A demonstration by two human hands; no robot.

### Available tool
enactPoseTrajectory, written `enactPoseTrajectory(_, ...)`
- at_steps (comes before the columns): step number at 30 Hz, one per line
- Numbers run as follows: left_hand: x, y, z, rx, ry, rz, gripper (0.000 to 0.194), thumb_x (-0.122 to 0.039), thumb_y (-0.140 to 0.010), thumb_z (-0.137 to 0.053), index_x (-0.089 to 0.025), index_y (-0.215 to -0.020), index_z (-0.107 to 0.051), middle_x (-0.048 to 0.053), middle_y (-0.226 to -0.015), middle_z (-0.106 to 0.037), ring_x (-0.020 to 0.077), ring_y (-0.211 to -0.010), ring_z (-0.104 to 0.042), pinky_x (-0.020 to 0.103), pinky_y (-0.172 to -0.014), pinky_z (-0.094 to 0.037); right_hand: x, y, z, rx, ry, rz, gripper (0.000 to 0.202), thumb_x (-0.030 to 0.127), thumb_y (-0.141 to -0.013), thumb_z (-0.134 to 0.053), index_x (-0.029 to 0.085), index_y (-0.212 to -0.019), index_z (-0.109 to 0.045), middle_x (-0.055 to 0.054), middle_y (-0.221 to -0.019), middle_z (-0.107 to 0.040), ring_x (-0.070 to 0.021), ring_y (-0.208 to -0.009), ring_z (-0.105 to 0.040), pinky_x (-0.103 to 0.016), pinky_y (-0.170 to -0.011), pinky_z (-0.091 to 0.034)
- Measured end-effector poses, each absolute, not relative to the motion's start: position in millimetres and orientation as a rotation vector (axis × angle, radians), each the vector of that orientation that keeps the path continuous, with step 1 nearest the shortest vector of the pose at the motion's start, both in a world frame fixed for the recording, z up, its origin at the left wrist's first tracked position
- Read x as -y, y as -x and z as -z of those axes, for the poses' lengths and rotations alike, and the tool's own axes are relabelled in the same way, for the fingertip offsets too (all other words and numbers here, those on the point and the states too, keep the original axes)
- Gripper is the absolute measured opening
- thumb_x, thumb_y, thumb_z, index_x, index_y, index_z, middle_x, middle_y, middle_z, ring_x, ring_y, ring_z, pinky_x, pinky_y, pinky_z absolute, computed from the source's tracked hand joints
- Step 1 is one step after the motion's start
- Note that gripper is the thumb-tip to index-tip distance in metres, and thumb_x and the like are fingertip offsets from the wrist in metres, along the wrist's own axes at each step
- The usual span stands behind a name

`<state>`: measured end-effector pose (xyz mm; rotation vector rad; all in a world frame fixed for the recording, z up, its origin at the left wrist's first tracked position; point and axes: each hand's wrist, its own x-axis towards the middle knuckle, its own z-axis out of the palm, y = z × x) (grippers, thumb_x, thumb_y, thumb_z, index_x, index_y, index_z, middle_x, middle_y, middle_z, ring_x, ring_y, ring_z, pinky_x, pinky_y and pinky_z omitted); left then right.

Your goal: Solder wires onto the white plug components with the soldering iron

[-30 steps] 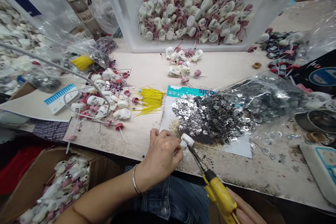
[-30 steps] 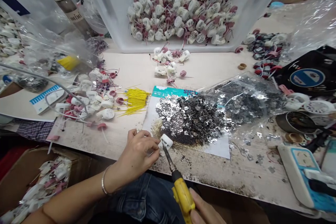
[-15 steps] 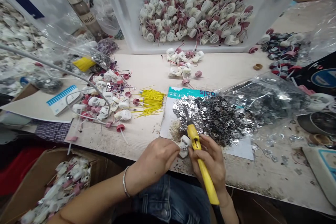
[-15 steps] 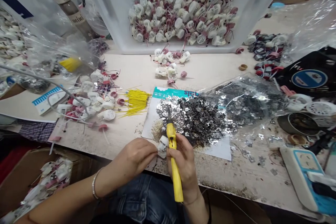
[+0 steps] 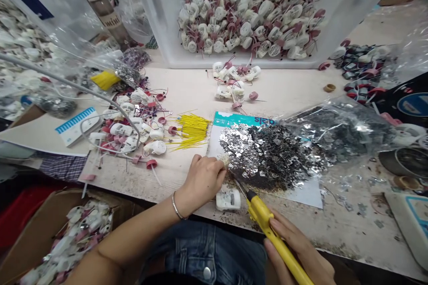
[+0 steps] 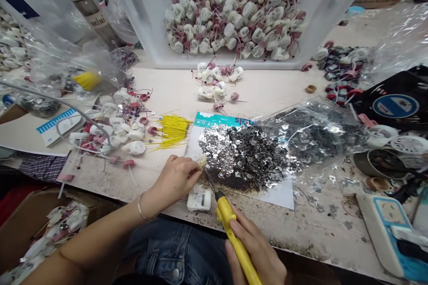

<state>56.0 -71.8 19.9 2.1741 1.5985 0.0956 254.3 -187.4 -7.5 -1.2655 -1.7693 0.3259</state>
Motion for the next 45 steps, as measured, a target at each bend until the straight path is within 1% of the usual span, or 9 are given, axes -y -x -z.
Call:
enactPoseTrajectory(3, 71, -59, -20, -1.634, -2.176, -0.055, 0.017, -0.022, -0.088, -0.055, -0.017, -0.078, -0.068, 0.005, -0.077, -0.07, 0.0216, -0.079, -0.063, 0.036, -0.077, -0.035, 188, -256, 8, 1.735, 1.235, -0.317, 0.042, 0.008, -0.074, -0.064, 0.016, -0.116, -0.061, -0.01, -0.118, -0.065, -0.0235, -0.097, -0.069, -0.031, -0.073, -0.062)
enactPoseTrajectory(9, 70, -62, -22, -1.65, -2.177, 0.005, 0.019, -0.021, -0.087, -0.053, -0.018, -0.076, -0.068, 0.005, -0.077, -0.07, 0.022, -0.078, -0.063, 0.037, -0.076, -0.033, 181, -256, 11, 1.874, 1.18, -0.292, 0.045, 0.008, -0.079, -0.061, 0.017, -0.123, -0.059, -0.009, -0.119, -0.065, -0.022, -0.101, -0.067, -0.031, -0.078, -0.061)
enactPoseTrajectory(16, 71, -64, -23, -1.671, -2.165, 0.003, 0.019, -0.021, -0.085, -0.052, -0.018, -0.075, -0.068, 0.004, -0.076, -0.071, 0.0202, -0.078, -0.062, 0.035, -0.076, -0.031, 180, -256, 7, 1.88, 1.159, -0.258, 0.04, 0.004, -0.079, -0.06, 0.01, -0.119, -0.061, -0.012, -0.117, -0.065, -0.0221, -0.104, -0.066, -0.03, -0.085, -0.059)
enactPoseTrajectory(25, 68, -63, -25, -1.659, -2.146, 0.039, 0.022, -0.022, -0.086, -0.05, -0.018, -0.073, -0.067, 0.004, -0.077, -0.071, 0.0201, -0.078, -0.062, 0.036, -0.076, -0.031, 184, -250, 5, 1.699, 1.287, -0.217, 0.039, 0.012, -0.081, -0.063, 0.018, -0.119, -0.059, -0.009, -0.114, -0.067, -0.0221, -0.098, -0.068, -0.032, -0.074, -0.062)
enactPoseTrajectory(28, 67, -64, -25, -1.665, -2.14, 0.06, 0.022, -0.022, -0.086, -0.051, -0.018, -0.073, -0.068, 0.005, -0.077, -0.071, 0.0208, -0.078, -0.063, 0.037, -0.077, -0.032, 179, -234, 9, 1.536, 1.272, -0.253, 0.027, 0.006, -0.08, -0.063, 0.019, -0.104, -0.062, -0.009, -0.127, -0.059, -0.0177, -0.091, -0.07, -0.027, -0.066, -0.062)
enactPoseTrajectory(31, 68, -65, -25, -1.673, -2.15, 0.06, 0.02, -0.023, -0.087, -0.052, -0.018, -0.076, -0.068, 0.005, -0.078, -0.072, 0.0211, -0.077, -0.064, 0.037, -0.079, -0.034, 168, -214, 14, 1.56, 1.266, -0.313, 0.011, 0.006, -0.08, -0.064, 0.016, -0.082, -0.06, -0.011, -0.132, -0.05, -0.0158, -0.092, -0.069, -0.024, -0.07, -0.062)
enactPoseTrajectory(34, 70, -64, -27, -1.628, -2.135, 0.063, 0.02, -0.025, -0.088, -0.053, -0.017, -0.079, -0.069, 0.005, -0.079, -0.072, 0.0203, -0.076, -0.064, 0.035, -0.077, -0.037, 159, -202, 15, 1.695, 1.278, -0.208, 0.011, 0.012, -0.079, -0.068, 0.016, -0.081, -0.059, -0.011, -0.126, -0.051, -0.0166, -0.101, -0.065, -0.022, -0.074, -0.061)
enactPoseTrajectory(38, 66, -50, -32, -1.504, -2.09, -0.03, 0.025, -0.032, -0.092, -0.052, -0.018, -0.082, -0.071, 0.004, -0.082, -0.073, 0.0173, -0.073, -0.064, 0.03, -0.071, -0.041, 158, -207, 16, 1.634, 1.34, -0.084, 0.013, 0.008, -0.077, -0.07, 0.016, -0.082, -0.06, -0.01, -0.122, -0.052, -0.0143, -0.099, -0.065, -0.02, -0.078, -0.059)
enactPoseTrajectory(45, 33, -11, -15, -1.986, -2.21, 0.006, 0.015, -0.017, -0.088, -0.055, -0.014, -0.086, -0.07, 0.011, -0.09, -0.068, 0.0279, -0.09, -0.06, 0.04, -0.08, -0.044, 163, -218, 18, 1.567, 1.37, -0.133, 0.018, 0.006, -0.071, -0.074, 0.017, -0.077, -0.061, -0.008, -0.123, -0.054, -0.0171, -0.097, -0.067, -0.026, -0.076, -0.06)
